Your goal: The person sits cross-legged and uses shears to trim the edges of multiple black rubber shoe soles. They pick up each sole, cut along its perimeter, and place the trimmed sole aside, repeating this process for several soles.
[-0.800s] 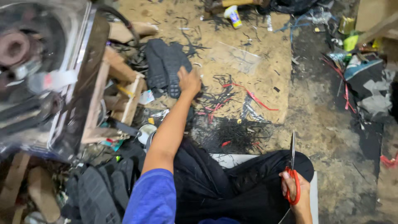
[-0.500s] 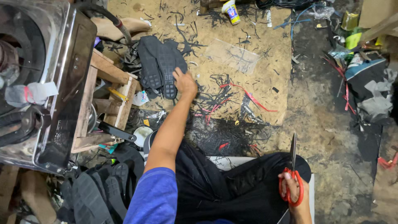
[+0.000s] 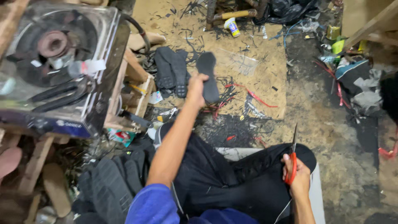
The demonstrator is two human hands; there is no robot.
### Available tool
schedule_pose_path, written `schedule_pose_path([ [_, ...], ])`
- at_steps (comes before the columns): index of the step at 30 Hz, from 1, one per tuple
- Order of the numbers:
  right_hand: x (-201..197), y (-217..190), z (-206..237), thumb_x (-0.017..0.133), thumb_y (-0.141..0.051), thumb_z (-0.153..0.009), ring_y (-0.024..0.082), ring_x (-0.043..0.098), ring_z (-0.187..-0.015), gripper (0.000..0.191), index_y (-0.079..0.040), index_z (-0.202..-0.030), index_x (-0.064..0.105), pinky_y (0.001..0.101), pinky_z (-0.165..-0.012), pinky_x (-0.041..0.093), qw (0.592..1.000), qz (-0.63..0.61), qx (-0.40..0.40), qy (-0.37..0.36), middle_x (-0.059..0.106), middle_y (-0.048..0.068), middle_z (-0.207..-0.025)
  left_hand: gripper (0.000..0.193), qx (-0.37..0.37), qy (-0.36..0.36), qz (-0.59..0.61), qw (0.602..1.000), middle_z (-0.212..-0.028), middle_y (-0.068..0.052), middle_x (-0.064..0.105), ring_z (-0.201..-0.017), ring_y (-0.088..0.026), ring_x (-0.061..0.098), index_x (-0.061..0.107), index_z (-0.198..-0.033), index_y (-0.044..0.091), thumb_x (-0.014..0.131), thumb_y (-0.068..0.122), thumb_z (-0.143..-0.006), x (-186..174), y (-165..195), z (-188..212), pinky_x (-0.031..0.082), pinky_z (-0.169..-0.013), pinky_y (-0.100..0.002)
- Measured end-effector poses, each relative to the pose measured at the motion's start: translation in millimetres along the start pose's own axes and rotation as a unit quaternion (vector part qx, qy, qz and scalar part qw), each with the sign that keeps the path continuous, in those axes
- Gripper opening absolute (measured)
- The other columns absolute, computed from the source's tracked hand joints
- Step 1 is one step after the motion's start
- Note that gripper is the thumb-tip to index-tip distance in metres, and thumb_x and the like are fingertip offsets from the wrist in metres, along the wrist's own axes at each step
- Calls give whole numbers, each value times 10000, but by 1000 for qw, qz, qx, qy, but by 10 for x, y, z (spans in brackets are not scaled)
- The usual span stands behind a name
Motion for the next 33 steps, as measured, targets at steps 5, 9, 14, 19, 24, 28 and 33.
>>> schedule_pose_path([
  [5, 342, -3, 401, 640, -295, -1005, 99, 461, -468, 294, -6, -955, 634, 272, -429, 373, 997, -64, -3, -40, 495, 1, -595, 588, 85, -93, 1, 992, -1247, -224, 681, -1042, -276, 667, 459, -1439, 23, 588, 1, -866, 448, -146, 1642, 527, -994, -433],
  [9, 668, -50, 687, 636, -289, -988, 101, 478, -455, 276, -17, -955, 665, 269, -435, 386, 994, -35, -17, -102, 513, 7, -577, 531, -27, -88, 101, 991, -1276, -241, 634, -1147, -331, 669, 408, -1418, 97, 592, 151, -923, 474, -430, 2436, 517, -1028, -518],
  [14, 820, -316, 877, 667, -233, -969, 93, 505, -480, 200, -38, -926, 671, 254, -458, 402, 986, -3, -62, -157, 538, -4, -601, 614, -56, -89, 308, 945, -1336, -269, 592, -1198, -365, 621, 384, -1464, -45, 574, 398, -1082, 296, -502, 2680, 506, -1070, -557],
  [19, 754, -555, 1044, 700, -206, -928, 70, 482, -521, 163, -50, -909, 657, 263, -477, 381, 974, 65, -95, -194, 551, -27, -621, 443, 116, 20, -36, 992, -1240, -140, 645, -1139, -211, 631, 541, -1401, 36, 690, 47, -984, 63, -198, 2609, 506, -1035, -393],
  [24, 626, -808, 1248, 813, -295, -824, 220, 526, -513, 317, -33, -887, 645, 368, -519, 435, 921, 296, -175, -182, 554, 86, -582, 380, 151, 64, -111, 980, -1226, -128, 692, -1092, -174, 643, 616, -1326, -96, 723, -15, -970, 174, 121, 2655, 515, -972, -315],
  [28, 633, -1050, 1359, 818, -425, -722, 339, 661, -665, 543, -51, -1081, 657, 437, -594, 495, 860, 401, -268, -168, 667, 122, -730, 495, 201, 46, -131, 970, -1257, -121, 668, -1113, -163, 665, 526, -1387, -53, 718, -72, -931, 391, 338, 2751, 546, -989, -303],
  [33, 696, -1230, 1437, 846, -536, -621, 356, 668, -736, 669, -74, -1070, 668, 456, -661, 518, 809, 460, -334, -147, 680, 130, -815, 574, 217, 29, -142, 965, -1256, -143, 661, -1099, -181, 683, 456, -1432, -38, 707, -132, -924, 558, 424, 2807, 570, -956, -313],
])
Point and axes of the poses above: each hand's wrist, its own z-axis away from the middle knuckle, its own x-axis out of the palm, y = z × x, the point moved 7 cm from there along -z, towards the middle knuckle
